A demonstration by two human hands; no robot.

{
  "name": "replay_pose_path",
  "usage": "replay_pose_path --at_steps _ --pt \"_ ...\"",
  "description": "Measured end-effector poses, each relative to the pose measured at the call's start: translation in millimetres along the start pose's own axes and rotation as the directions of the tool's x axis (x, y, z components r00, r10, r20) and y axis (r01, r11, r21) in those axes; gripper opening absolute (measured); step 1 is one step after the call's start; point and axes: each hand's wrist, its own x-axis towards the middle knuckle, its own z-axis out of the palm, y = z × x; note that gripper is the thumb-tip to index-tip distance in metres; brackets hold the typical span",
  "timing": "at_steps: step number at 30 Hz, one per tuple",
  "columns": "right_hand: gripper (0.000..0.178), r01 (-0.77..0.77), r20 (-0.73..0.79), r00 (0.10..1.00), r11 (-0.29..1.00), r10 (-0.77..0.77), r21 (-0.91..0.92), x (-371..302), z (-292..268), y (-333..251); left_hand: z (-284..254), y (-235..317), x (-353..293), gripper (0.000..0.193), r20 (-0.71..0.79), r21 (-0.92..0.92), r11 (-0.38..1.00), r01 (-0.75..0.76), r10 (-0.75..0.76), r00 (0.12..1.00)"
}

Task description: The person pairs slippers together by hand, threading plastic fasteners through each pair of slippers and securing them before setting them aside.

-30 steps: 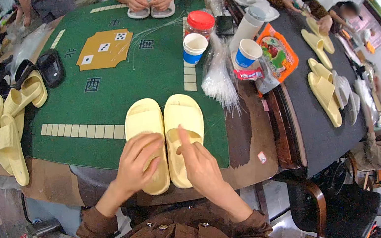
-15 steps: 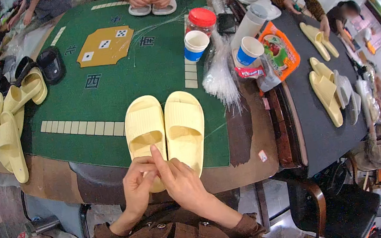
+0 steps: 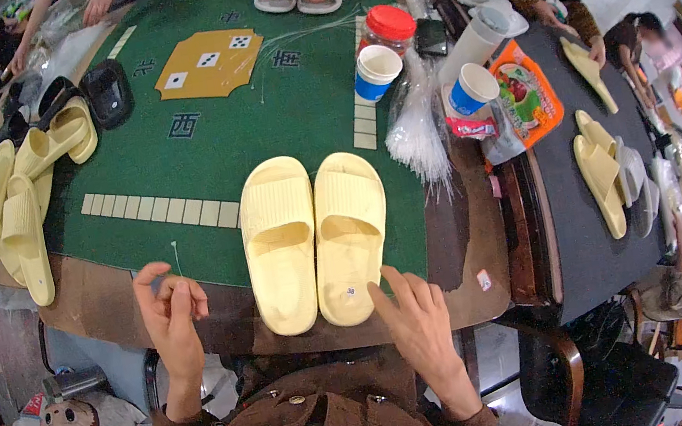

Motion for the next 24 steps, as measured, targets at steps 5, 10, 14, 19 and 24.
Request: replay_pose_path --at_steps 5,10,14,19,24 --pt "0.048 -0.033 -0.007 0.999 0.970 0.036 0.243 4 -8 -20 4 -15 -17 0.011 0.241 0.157 0.980 0.122 -0.157 0.958" --pt "0.049 0.118 -0.124 0.989 0.914 -0.076 0.389 21 5 -28 21 -23 -19 0.013 0.380 0.335 0.939 0.080 -0.213 0.900" --pt "0.047 0.099 -0.114 0.991 0.938 -0.064 0.332 24 22 -24 29 -34 -9 0.013 0.385 0.426 0.903 -0.055 -0.127 0.914" --pt "0.045 0.093 -0.166 0.985 0.941 -0.040 0.325 35 40 -13 38 -36 4 0.020 0.445 0.598 0.787 -0.154 -0.166 0.880" --pt "0.047 0.034 -0.077 0.997 0.955 -0.011 0.294 46 53 -4 50 -45 13 0.037 0.515 0.691 0.628 -0.357 -0.082 0.853"
